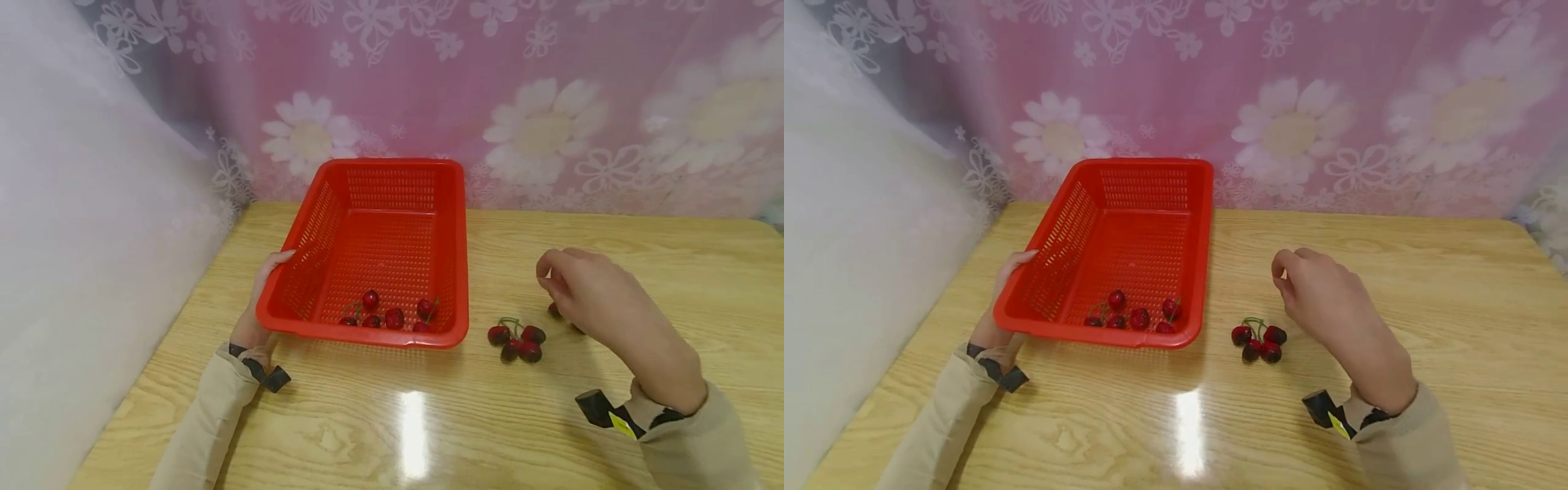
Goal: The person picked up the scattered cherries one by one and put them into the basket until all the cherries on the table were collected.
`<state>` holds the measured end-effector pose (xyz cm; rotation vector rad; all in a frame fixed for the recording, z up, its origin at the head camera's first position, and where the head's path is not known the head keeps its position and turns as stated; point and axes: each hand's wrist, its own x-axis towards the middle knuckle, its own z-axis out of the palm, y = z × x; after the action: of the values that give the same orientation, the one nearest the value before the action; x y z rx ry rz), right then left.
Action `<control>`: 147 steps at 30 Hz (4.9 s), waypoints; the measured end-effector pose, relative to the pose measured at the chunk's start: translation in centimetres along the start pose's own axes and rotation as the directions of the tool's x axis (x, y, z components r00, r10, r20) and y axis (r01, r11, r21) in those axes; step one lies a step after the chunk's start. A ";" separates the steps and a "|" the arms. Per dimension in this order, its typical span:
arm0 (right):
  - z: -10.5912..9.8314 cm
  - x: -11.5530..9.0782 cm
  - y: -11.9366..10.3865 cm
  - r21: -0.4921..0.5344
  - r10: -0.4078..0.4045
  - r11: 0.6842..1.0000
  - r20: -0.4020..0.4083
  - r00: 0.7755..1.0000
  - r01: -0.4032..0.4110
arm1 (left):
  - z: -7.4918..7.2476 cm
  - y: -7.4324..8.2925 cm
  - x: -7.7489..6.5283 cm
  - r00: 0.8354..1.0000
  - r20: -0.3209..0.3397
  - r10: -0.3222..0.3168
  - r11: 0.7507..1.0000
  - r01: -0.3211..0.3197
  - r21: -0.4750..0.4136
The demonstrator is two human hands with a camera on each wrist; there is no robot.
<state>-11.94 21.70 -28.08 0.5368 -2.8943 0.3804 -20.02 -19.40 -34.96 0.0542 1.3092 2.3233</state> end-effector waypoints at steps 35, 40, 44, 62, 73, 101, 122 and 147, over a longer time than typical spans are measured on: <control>4.4 0.7 0.5 0.095 0.032 0.990 0.587 0.809 -0.108 | -1.0 0.4 0.1 0.999 0.042 -0.001 0.997 0.004 -0.075; 4.4 0.6 0.7 0.073 0.054 0.990 0.587 0.808 -0.119 | -1.0 0.4 -0.1 0.999 0.039 -0.002 0.998 0.005 -0.060; 4.5 0.7 1.0 0.083 0.047 0.990 0.587 0.808 -0.118 | -0.9 0.2 -0.1 0.998 0.055 0.005 1.000 -0.003 -0.027; 5.0 0.3 1.9 0.103 0.042 0.987 0.581 0.813 -0.124 | 0.1 0.1 0.4 1.000 0.025 0.018 1.000 -0.018 0.015; 3.9 0.2 2.5 0.115 -0.011 0.992 0.503 0.864 -0.055 | -0.3 -0.2 0.3 0.997 0.044 0.058 0.998 -0.057 -0.016; 2.4 0.8 2.0 0.118 -0.176 0.979 0.088 0.980 0.165 | -0.3 -0.1 0.4 1.000 0.024 0.018 1.000 -0.018 -0.011; 1.4 0.4 1.7 0.122 -0.229 0.963 -0.115 0.967 0.242 | -0.2 -0.4 0.4 1.000 0.029 -0.003 1.000 0.003 -0.019; 1.6 1.3 -0.7 0.152 -0.329 0.910 -0.298 0.896 0.385 | -0.4 0.0 0.4 0.998 0.065 0.002 1.000 0.000 -0.020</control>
<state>-13.05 20.21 -29.22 0.9556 -2.4422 0.6448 -20.41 -19.52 -35.24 0.1232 1.2537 2.3154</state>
